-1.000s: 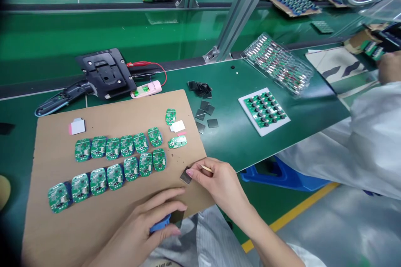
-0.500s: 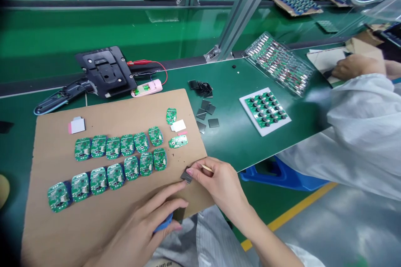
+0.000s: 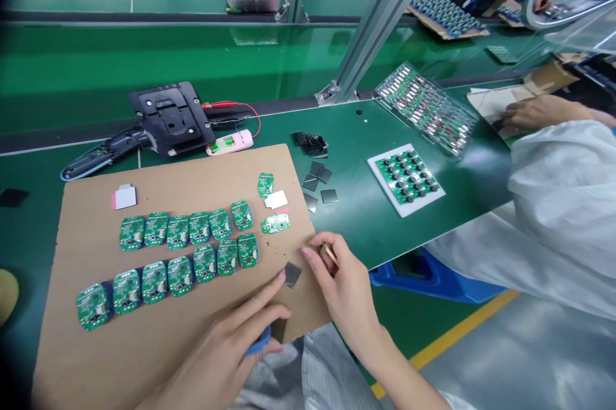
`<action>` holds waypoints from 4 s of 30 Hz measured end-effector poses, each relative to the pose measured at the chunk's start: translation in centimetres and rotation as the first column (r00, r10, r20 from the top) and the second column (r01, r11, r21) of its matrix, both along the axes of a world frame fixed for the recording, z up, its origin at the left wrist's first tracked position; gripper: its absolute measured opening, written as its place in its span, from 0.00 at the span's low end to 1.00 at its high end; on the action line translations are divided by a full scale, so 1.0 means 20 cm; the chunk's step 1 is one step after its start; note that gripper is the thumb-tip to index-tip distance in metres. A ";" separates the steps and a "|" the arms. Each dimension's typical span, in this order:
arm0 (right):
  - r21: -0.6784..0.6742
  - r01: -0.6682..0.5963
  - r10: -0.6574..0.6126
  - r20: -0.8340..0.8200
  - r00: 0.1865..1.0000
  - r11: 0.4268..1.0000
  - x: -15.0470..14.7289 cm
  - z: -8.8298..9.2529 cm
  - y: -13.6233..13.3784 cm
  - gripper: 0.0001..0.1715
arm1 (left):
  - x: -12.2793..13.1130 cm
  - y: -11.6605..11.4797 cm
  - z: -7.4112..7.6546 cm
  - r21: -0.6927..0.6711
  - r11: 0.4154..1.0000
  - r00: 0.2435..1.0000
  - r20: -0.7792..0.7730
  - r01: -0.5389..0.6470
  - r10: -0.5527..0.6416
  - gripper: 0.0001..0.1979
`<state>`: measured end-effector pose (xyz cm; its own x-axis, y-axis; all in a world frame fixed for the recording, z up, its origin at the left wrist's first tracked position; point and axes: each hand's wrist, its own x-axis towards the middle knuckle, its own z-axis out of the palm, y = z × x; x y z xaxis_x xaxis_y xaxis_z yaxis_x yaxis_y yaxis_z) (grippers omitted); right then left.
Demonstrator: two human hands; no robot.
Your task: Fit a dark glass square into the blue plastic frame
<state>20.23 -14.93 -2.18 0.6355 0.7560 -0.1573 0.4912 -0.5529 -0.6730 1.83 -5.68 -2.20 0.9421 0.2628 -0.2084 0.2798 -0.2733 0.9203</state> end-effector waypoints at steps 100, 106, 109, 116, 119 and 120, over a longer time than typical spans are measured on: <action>0.584 -0.162 0.592 -0.806 0.006 0.796 -0.18 0.24 0.70 0.21 | -0.26 0.43 0.30 -0.891 -0.105 0.343 -0.277 -0.442 0.898 0.14; 0.602 -0.045 0.599 -0.798 -0.067 0.797 -0.15 0.22 0.69 0.21 | -0.25 0.41 0.26 -0.893 -0.291 0.377 -0.415 -0.343 0.828 0.15; 0.593 -0.001 0.590 -0.801 -0.096 0.805 -0.15 0.21 0.67 0.23 | -0.23 0.39 0.27 -0.899 -0.277 0.366 -0.398 -0.340 0.841 0.20; 0.587 -0.009 0.587 -0.810 0.006 0.810 -0.15 0.23 0.64 0.24 | -0.17 0.37 0.23 -0.978 -0.181 0.483 -0.207 -0.101 0.851 0.23; 0.606 -0.105 0.613 -0.757 0.229 0.788 -0.15 0.26 0.62 0.23 | -0.15 0.35 0.19 -0.978 -0.204 0.471 -0.166 0.030 0.866 0.16; 0.612 -0.148 0.625 -0.721 0.300 0.777 -0.16 0.27 0.61 0.22 | -0.14 0.34 0.19 -0.975 -0.218 0.464 -0.172 0.047 0.869 0.16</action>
